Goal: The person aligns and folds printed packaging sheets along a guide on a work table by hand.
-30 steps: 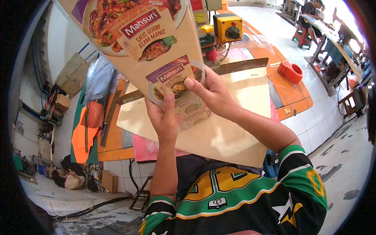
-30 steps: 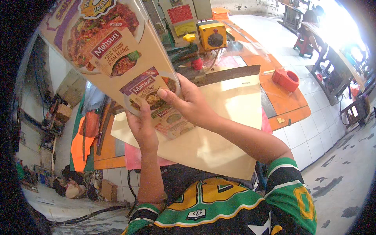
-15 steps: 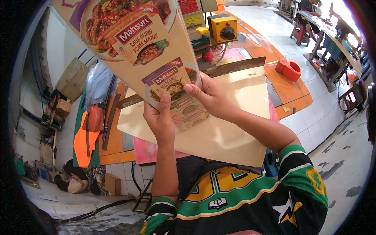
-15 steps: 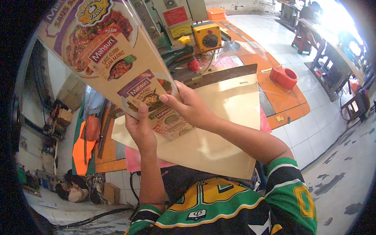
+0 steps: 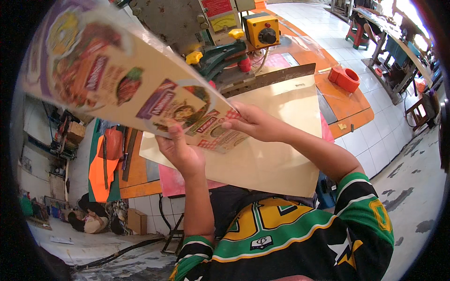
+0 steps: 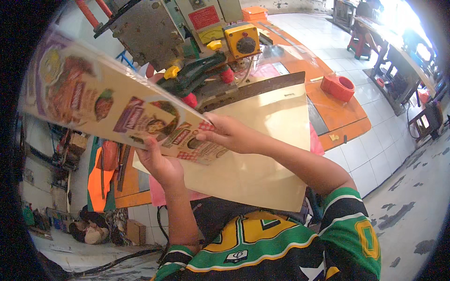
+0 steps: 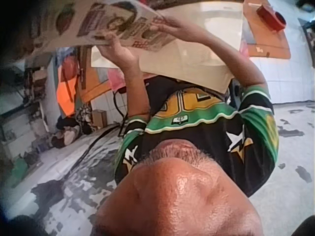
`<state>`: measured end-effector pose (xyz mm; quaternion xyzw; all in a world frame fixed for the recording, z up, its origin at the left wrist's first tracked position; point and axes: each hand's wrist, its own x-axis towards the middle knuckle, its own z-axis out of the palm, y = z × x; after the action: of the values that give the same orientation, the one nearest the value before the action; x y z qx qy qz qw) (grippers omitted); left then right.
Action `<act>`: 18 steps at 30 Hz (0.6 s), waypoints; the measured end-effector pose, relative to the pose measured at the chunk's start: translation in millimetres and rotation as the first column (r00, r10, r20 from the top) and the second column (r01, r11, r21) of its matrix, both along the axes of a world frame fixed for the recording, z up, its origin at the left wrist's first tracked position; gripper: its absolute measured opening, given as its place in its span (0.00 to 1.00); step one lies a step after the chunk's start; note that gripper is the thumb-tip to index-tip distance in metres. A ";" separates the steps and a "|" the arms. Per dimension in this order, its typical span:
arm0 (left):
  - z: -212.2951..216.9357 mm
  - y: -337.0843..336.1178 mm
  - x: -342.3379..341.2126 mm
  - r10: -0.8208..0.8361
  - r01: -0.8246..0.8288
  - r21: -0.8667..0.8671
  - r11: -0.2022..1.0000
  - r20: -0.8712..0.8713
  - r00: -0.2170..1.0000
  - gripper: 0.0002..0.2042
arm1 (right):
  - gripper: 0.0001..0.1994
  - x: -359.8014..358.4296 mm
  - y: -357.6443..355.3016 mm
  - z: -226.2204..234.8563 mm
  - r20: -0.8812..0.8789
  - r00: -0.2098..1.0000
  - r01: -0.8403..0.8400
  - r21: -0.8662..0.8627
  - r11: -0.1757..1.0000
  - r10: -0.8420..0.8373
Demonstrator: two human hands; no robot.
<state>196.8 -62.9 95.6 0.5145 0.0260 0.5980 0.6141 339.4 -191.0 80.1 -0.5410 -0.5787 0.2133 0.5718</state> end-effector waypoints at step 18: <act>12.7 -6.6 -26.4 -0.123 0.188 -0.267 0.945 0.245 0.962 0.28 | 0.14 -13.3 -38.9 -4.0 -0.552 0.834 0.031 0.081 0.996 0.019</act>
<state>170.4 -69.5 108.3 0.3492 0.0021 0.5915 0.7268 326.1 -229.9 76.1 -0.4331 -0.3962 0.3331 0.7379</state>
